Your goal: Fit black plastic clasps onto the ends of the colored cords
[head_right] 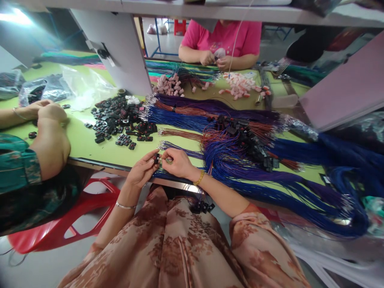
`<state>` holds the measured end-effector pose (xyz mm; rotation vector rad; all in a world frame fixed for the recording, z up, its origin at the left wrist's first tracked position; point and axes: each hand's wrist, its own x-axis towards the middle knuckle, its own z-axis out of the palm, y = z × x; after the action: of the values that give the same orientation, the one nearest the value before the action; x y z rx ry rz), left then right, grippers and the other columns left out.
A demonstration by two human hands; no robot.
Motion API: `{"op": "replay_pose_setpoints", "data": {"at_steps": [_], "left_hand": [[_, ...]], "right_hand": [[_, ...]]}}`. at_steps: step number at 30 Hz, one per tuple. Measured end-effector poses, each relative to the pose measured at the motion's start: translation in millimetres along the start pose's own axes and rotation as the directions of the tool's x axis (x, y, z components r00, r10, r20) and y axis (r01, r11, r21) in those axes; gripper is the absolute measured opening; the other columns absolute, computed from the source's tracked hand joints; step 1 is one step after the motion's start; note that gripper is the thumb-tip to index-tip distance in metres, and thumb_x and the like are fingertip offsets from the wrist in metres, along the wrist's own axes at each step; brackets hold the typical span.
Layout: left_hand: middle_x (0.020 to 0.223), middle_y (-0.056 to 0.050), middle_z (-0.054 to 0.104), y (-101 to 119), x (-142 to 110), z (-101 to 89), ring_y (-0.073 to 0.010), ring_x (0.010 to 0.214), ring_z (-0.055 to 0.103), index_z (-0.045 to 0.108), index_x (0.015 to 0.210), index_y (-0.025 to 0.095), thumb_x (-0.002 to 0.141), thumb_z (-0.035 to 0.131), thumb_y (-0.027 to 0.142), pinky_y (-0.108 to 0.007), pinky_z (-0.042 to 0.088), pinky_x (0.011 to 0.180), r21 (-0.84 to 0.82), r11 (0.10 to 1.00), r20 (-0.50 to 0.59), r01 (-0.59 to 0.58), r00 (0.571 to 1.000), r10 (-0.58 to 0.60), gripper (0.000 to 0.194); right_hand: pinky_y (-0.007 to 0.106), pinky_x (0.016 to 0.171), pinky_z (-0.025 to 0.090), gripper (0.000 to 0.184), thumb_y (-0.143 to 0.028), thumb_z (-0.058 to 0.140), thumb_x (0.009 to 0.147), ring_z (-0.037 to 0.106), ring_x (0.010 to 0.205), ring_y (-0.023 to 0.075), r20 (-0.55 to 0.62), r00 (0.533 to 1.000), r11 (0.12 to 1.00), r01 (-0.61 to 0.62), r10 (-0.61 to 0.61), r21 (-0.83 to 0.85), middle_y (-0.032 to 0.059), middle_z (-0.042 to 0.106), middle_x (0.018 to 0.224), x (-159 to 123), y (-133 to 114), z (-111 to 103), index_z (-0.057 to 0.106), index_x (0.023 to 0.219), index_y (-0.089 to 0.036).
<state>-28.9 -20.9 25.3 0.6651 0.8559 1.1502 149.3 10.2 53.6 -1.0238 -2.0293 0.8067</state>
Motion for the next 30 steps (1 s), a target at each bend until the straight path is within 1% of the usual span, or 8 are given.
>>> {"op": "replay_pose_setpoints", "data": {"at_steps": [6,10,14,19,24,27,29,30], "left_hand": [[0.102,-0.007,0.069,1.8,-1.6,2.5,-0.0125,0.08,0.063,0.068,0.114,0.02,0.07,0.075,0.023,-0.025,0.051,0.078,0.011,1.0,-0.021,0.015,1.0,-0.015,0.045],[0.097,-0.005,0.07,-2.6,-2.0,5.5,-0.01,0.072,0.06,0.069,0.113,0.02,0.067,0.077,0.023,-0.024,0.051,0.075,0.06,0.998,-0.057,-0.012,0.998,0.016,0.047],[0.09,-0.003,0.07,-10.4,-1.4,8.4,-0.0108,0.069,0.059,0.068,0.115,0.02,0.066,0.078,0.023,-0.026,0.05,0.074,0.109,0.993,-0.076,-0.044,0.996,0.053,0.05],[0.087,-0.002,0.068,-14.2,-5.2,11.6,-0.01,0.071,0.058,0.069,0.112,0.019,0.065,0.078,0.024,-0.024,0.047,0.074,0.128,0.988,-0.154,-0.091,0.982,0.11,0.047],[0.08,-0.002,0.068,-15.2,-12.6,13.5,-0.0093,0.068,0.057,0.069,0.11,0.016,0.062,0.079,0.026,-0.022,0.046,0.068,0.194,0.979,-0.194,-0.059,0.976,0.097,0.05],[0.08,-0.002,0.068,-13.1,-13.0,9.9,-0.0087,0.066,0.056,0.068,0.111,0.015,0.063,0.078,0.026,-0.022,0.045,0.065,0.237,0.97,-0.204,-0.06,0.973,0.11,0.05],[0.082,-0.003,0.068,-11.0,-11.1,6.5,-0.0088,0.066,0.055,0.068,0.111,0.015,0.064,0.078,0.027,-0.022,0.045,0.065,0.251,0.965,-0.217,-0.073,0.968,0.129,0.049],[0.084,-0.004,0.068,-10.1,-9.7,5.1,-0.009,0.067,0.056,0.069,0.111,0.015,0.064,0.078,0.026,-0.022,0.045,0.065,0.25,0.965,-0.224,-0.077,0.965,0.135,0.049]], "right_hand": [[0.024,0.061,0.035,0.004,-0.018,0.053,0.073,0.046,0.062,0.0116,0.028,0.997,0.994,0.072,-0.07,-0.077,-0.0004,0.056,0.069,-1.7,1.4,0.5,0.057,0.075,-0.018],[0.025,0.063,0.036,0.004,-0.019,0.052,0.076,0.048,0.064,0.0129,0.069,0.992,0.984,0.117,-0.108,-0.135,0.001,0.057,0.071,-2.5,1.7,1.6,0.057,0.077,-0.019],[0.025,0.064,0.036,0.006,-0.019,0.051,0.08,0.049,0.066,0.0136,0.118,0.987,0.977,0.125,-0.106,-0.171,0.0023,0.058,0.073,-2.6,1.1,3.7,0.056,0.076,-0.019],[0.025,0.062,0.035,0.01,-0.02,0.049,0.083,0.049,0.063,0.0132,0.125,0.989,0.976,0.1,-0.076,-0.195,0.0024,0.058,0.07,-7.5,2.8,11.3,0.056,0.077,-0.018],[0.025,0.061,0.033,0.008,-0.017,0.052,0.08,0.048,0.063,0.013,0.177,0.98,0.967,0.126,-0.087,-0.221,0.0032,0.06,0.071,-11.5,3.0,16.6,0.059,0.076,-0.016],[0.024,0.064,0.035,0.015,-0.02,0.05,0.085,0.051,0.067,0.013,0.219,0.975,0.973,0.075,-0.026,-0.219,0.0033,0.063,0.075,0.2,4.6,2.1,0.062,0.079,-0.016],[0.024,0.068,0.037,0.019,-0.022,0.047,0.088,0.055,0.075,0.0148,0.19,0.979,0.949,-0.012,0.075,-0.314,0.0054,0.066,0.084,13.7,10.6,-12.8,0.064,0.085,-0.016],[0.025,0.07,0.037,0.019,-0.023,0.047,0.088,0.057,0.079,0.0165,0.157,0.977,0.914,-0.069,0.143,-0.399,0.0072,0.066,0.089,20.7,15.4,-19.9,0.065,0.089,-0.016]]}}
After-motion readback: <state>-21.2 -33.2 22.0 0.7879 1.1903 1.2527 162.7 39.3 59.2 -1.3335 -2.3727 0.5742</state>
